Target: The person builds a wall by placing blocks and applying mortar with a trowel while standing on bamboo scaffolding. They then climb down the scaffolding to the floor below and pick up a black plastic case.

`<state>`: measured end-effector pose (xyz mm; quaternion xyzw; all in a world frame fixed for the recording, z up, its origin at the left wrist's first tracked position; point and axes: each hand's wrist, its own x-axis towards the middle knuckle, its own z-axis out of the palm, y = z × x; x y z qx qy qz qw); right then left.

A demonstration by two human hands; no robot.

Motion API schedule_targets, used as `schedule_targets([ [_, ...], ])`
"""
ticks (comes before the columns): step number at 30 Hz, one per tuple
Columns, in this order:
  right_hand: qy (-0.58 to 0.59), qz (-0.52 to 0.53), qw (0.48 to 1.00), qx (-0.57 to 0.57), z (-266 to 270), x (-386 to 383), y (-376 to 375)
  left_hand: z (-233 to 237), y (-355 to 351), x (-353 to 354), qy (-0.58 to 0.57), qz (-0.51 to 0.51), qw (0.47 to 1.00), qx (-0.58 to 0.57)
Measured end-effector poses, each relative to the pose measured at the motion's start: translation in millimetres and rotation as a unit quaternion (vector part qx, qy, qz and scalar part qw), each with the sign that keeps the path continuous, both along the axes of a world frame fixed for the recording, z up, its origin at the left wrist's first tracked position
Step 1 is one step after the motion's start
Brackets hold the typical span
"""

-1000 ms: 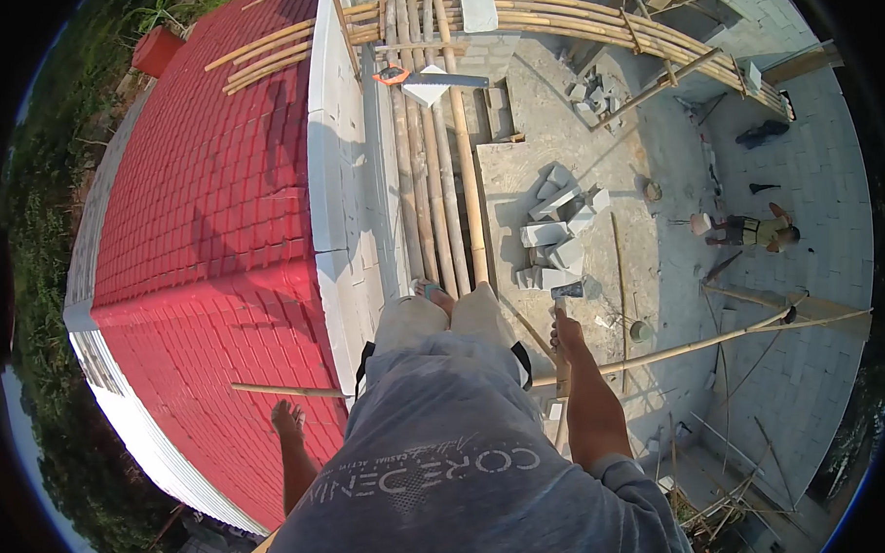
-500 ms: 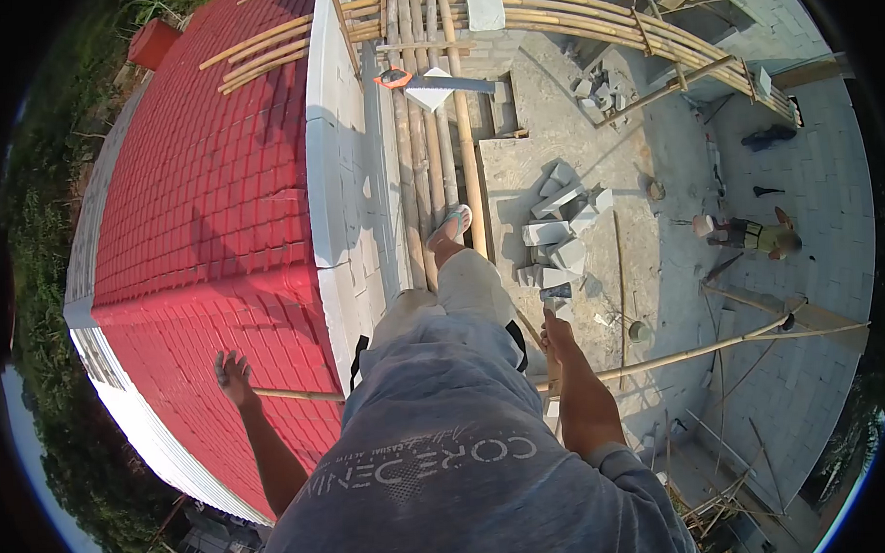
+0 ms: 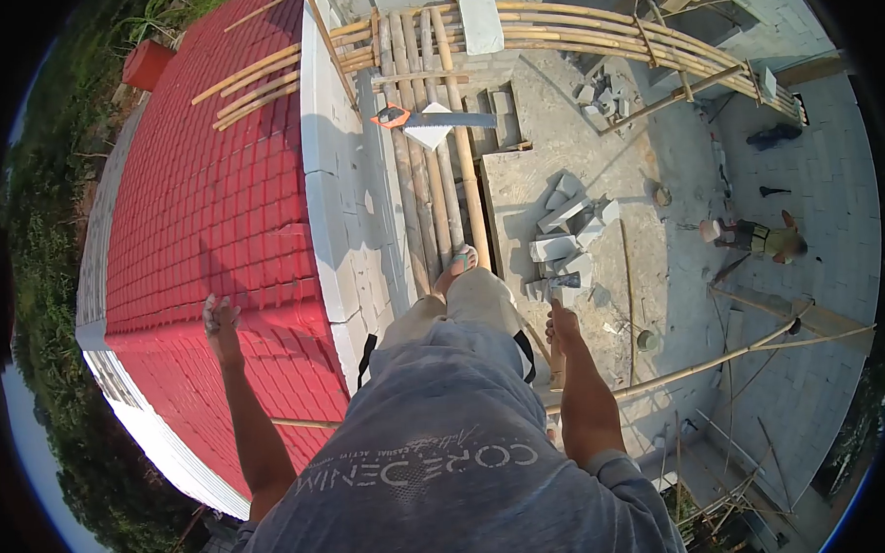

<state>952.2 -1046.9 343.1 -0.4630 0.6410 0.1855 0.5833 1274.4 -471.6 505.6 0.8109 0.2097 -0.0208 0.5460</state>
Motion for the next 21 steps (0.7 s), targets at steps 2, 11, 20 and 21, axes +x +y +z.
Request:
schedule_targets([
  [2,0.003,0.001,1.000,0.002,8.2,15.2,-7.4,4.1,-11.2,15.0,0.003,-0.035,0.999,-0.005],
  [11,-0.009,-0.013,1.000,-0.020,21.1,49.6,-34.5,-69.1,-2.6,-8.8,0.171,0.012,0.984,-0.046],
  [20,-0.044,-0.012,0.998,-0.041,13.5,116.6,-62.6,-128.4,8.0,-27.0,0.315,0.107,0.941,-0.058],
  [21,-0.061,-0.015,0.997,-0.043,9.5,128.8,-69.0,-137.5,10.0,-22.7,0.320,0.098,0.940,-0.070],
])
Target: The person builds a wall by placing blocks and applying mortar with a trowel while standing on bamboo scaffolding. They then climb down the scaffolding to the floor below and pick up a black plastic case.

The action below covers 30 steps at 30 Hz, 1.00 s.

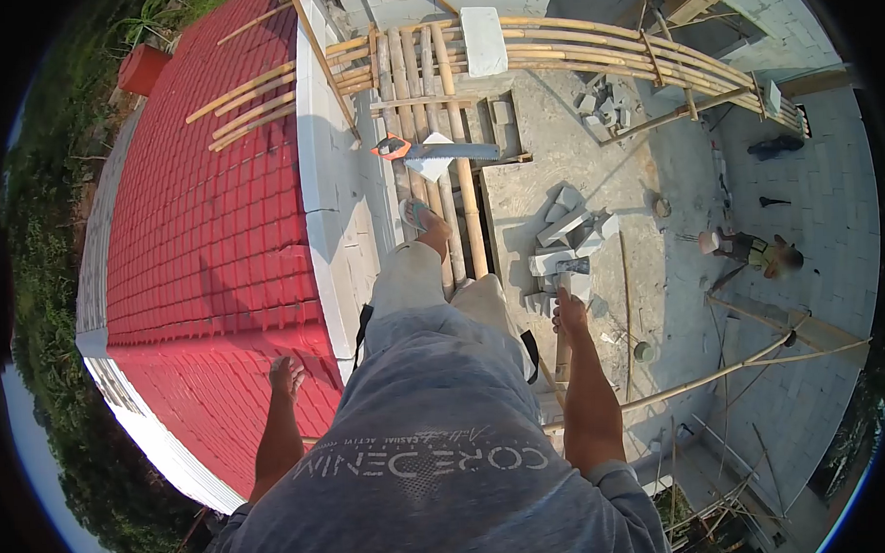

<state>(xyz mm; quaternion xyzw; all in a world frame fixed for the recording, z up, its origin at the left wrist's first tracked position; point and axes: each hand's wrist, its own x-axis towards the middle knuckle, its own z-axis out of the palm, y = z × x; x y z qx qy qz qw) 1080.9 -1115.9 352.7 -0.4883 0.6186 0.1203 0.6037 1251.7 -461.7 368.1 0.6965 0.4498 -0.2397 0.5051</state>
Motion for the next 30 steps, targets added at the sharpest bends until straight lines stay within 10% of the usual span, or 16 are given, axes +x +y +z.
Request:
schedule_targets([
  [14,-0.046,0.009,0.999,0.015,-7.6,244.7,-58.4,5.2,-47.5,135.3,-0.065,-0.028,0.997,0.010],
  [30,0.108,-0.039,0.993,0.009,-8.8,274.8,-43.1,31.8,-127.0,236.0,-0.057,-0.053,0.996,-0.032],
])
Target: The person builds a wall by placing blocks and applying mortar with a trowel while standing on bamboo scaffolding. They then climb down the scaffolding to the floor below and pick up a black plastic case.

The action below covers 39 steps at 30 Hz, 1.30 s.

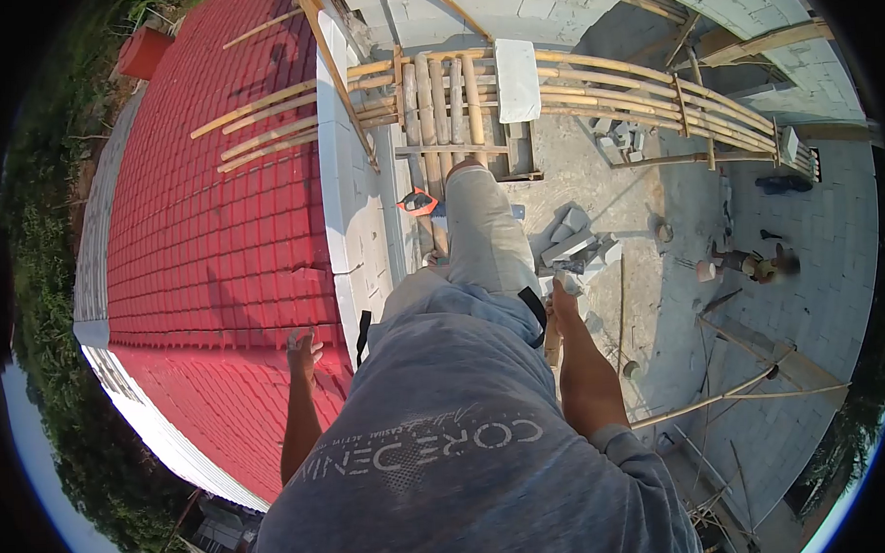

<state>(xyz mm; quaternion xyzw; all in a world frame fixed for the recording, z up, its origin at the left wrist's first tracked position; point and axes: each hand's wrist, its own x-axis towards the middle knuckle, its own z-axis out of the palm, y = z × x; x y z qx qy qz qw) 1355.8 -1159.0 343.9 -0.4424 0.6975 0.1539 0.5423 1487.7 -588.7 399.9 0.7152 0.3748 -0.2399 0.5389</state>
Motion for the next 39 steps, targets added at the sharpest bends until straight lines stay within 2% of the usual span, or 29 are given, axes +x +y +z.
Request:
schedule_targets([
  [3,0.007,0.027,1.000,-0.008,-34.2,3.7,-7.3,-1.0,-13.7,4.5,0.004,0.008,1.000,-0.007],
  [4,-0.002,0.061,0.998,0.010,-28.9,13.2,-10.8,-2.4,-19.3,5.2,0.017,0.020,1.000,-0.011],
  [7,-0.013,0.053,0.998,0.041,-32.1,51.9,-23.3,-4.0,-31.8,22.3,0.022,0.037,0.999,0.004],
  [12,-0.012,0.059,0.996,0.062,-49.2,144.2,-66.0,-21.2,-67.4,119.5,-0.031,0.076,0.996,0.034],
  [15,-0.055,0.024,0.997,0.045,-79.3,210.2,-94.5,-7.6,-113.3,227.1,-0.086,0.030,0.995,0.040],
  [17,-0.029,0.010,0.998,0.048,-70.5,267.8,-107.5,-3.6,-139.5,304.2,-0.124,-0.030,0.992,0.008],
  [18,-0.045,-0.011,0.997,0.059,-54.4,296.1,-113.4,30.6,-170.9,342.4,-0.151,-0.095,0.983,0.028],
  [19,-0.070,-0.032,0.995,0.061,-42.3,323.3,-122.9,51.5,-182.9,369.7,-0.148,-0.110,0.983,0.025],
  [21,-0.096,-0.071,0.992,0.051,-35.6,361.5,-142.0,69.9,-213.9,448.6,-0.189,-0.198,0.961,0.027],
  [23,-0.129,-0.027,0.991,0.036,-24.1,402.2,-162.2,74.6,-233.3,503.6,-0.216,-0.185,0.959,0.019],
  [25,-0.160,0.004,0.987,0.007,22.2,444.2,-180.0,85.4,-252.4,544.5,-0.220,-0.176,0.959,0.027],
  [27,-0.194,0.064,0.979,0.003,31.0,464.8,-204.5,92.1,-274.3,567.5,-0.272,-0.179,0.945,0.021],
  [29,-0.203,0.059,0.977,-0.014,20.4,474.5,-221.2,75.0,-282.6,591.9,-0.293,-0.199,0.935,-0.009],
  [30,-0.196,0.073,0.976,-0.062,19.4,478.5,-222.7,96.9,-309.4,597.5,-0.281,-0.231,0.930,0.043],
  [31,-0.170,0.063,0.980,-0.078,31.9,484.4,-222.3,87.9,-313.9,609.2,-0.295,-0.252,0.921,0.012],
  [32,-0.106,0.106,0.970,-0.191,34.4,486.6,-219.4,82.5,-322.3,624.1,-0.305,-0.266,0.914,-0.015],
  [33,-0.121,0.082,0.983,-0.113,26.7,485.5,-223.4,85.7,-344.4,638.7,-0.293,-0.309,0.904,-0.033],
  [35,-0.089,0.056,0.983,-0.152,25.3,482.5,-208.9,101.8,-376.5,668.2,-0.315,-0.383,0.868,0.013],
  [37,-0.137,0.021,0.974,-0.180,28.3,483.4,-202.1,114.9,-404.3,704.7,-0.334,-0.426,0.840,0.042],
  [39,-0.103,0.024,0.977,-0.186,32.9,481.4,-194.6,133.2,-427.6,747.7,-0.362,-0.464,0.808,0.033],
])
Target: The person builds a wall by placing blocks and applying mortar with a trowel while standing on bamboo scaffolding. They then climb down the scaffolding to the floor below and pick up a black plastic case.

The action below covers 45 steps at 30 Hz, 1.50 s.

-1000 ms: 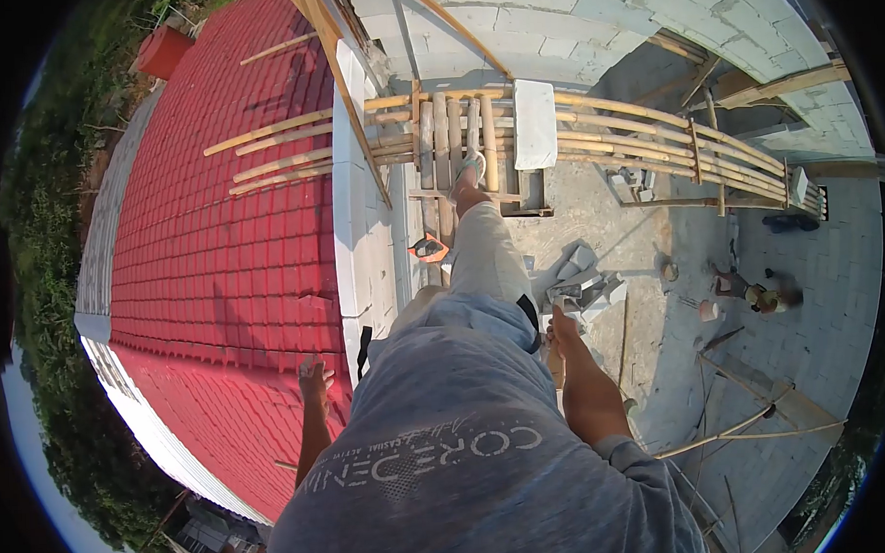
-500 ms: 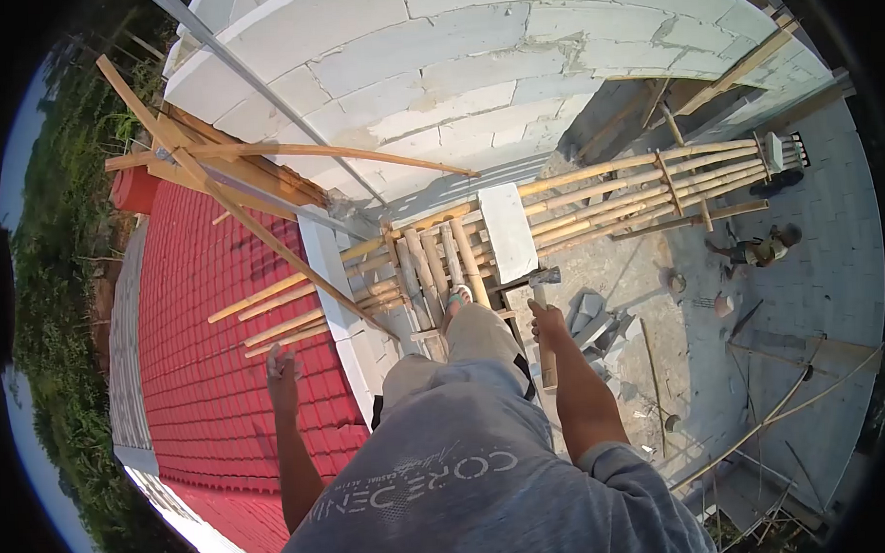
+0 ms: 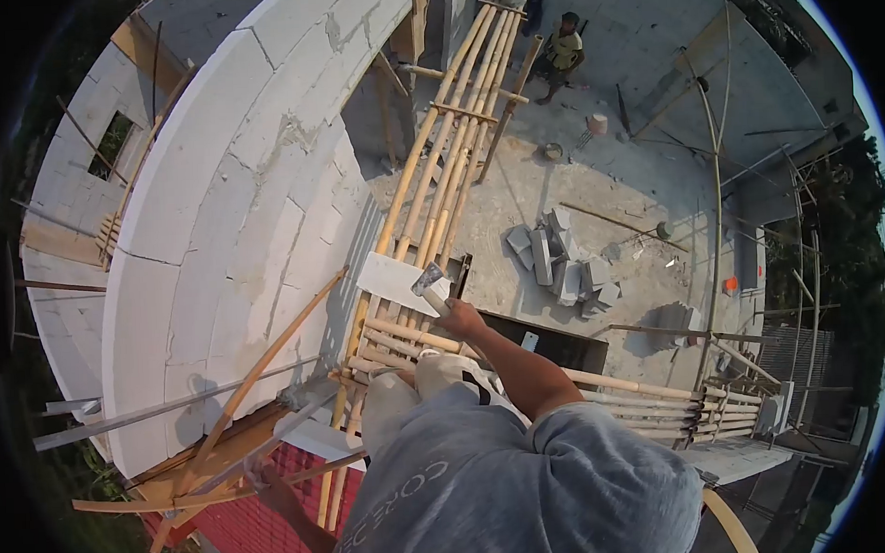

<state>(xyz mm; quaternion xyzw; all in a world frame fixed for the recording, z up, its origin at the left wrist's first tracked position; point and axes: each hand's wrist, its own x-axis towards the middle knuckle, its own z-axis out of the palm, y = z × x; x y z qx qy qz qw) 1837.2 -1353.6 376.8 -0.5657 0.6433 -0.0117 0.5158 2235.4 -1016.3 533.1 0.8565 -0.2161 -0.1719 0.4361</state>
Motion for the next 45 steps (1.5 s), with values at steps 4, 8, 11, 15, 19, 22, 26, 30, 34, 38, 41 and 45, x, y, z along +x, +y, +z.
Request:
schedule_targets([
  [4,-0.037,-0.007,0.999,-0.034,0.1,9.5,11.7,50.7,-59.9,55.9,-0.111,-0.024,0.993,-0.041],
  [8,-0.047,0.017,0.995,-0.090,52.6,81.8,-37.8,62.6,-68.7,74.4,-0.046,-0.006,0.990,-0.135],
  [11,-0.173,0.040,0.978,-0.113,115.3,162.8,-88.4,58.1,-57.3,63.2,0.006,0.045,0.991,-0.128],
  [15,-0.304,0.153,0.893,-0.293,214.9,286.6,-139.2,84.0,-59.8,64.8,-0.094,0.061,0.990,-0.091],
  [19,-0.275,0.307,0.773,-0.483,295.2,393.6,-161.7,111.8,-63.7,76.7,-0.111,0.090,0.987,-0.069],
  [22,-0.207,0.396,0.641,-0.624,322.2,463.9,-170.6,117.2,-70.8,77.1,-0.097,0.081,0.989,-0.075],
  [26,-0.206,0.449,0.577,-0.651,320.6,530.5,-163.5,89.0,-61.0,65.3,-0.088,0.069,0.992,-0.058],
  [30,-0.244,0.481,0.536,-0.649,304.3,576.4,-164.8,49.2,-40.0,23.6,-0.044,0.097,0.994,-0.010],
  [34,-0.229,0.548,0.536,-0.600,297.2,606.4,-174.6,2.0,-1.1,-44.3,0.064,0.205,0.976,0.028],
  [38,-0.298,0.573,0.637,-0.421,314.9,595.8,-163.4,-40.4,37.9,-111.6,0.218,0.285,0.918,0.168],
  [41,-0.234,0.588,0.589,-0.503,304.1,598.6,-169.9,-73.5,59.6,-155.9,0.304,0.360,0.865,0.170],
  [45,-0.223,0.564,0.583,-0.541,303.8,599.6,-163.2,-122.6,66.6,-203.3,0.290,0.498,0.814,0.079],
])
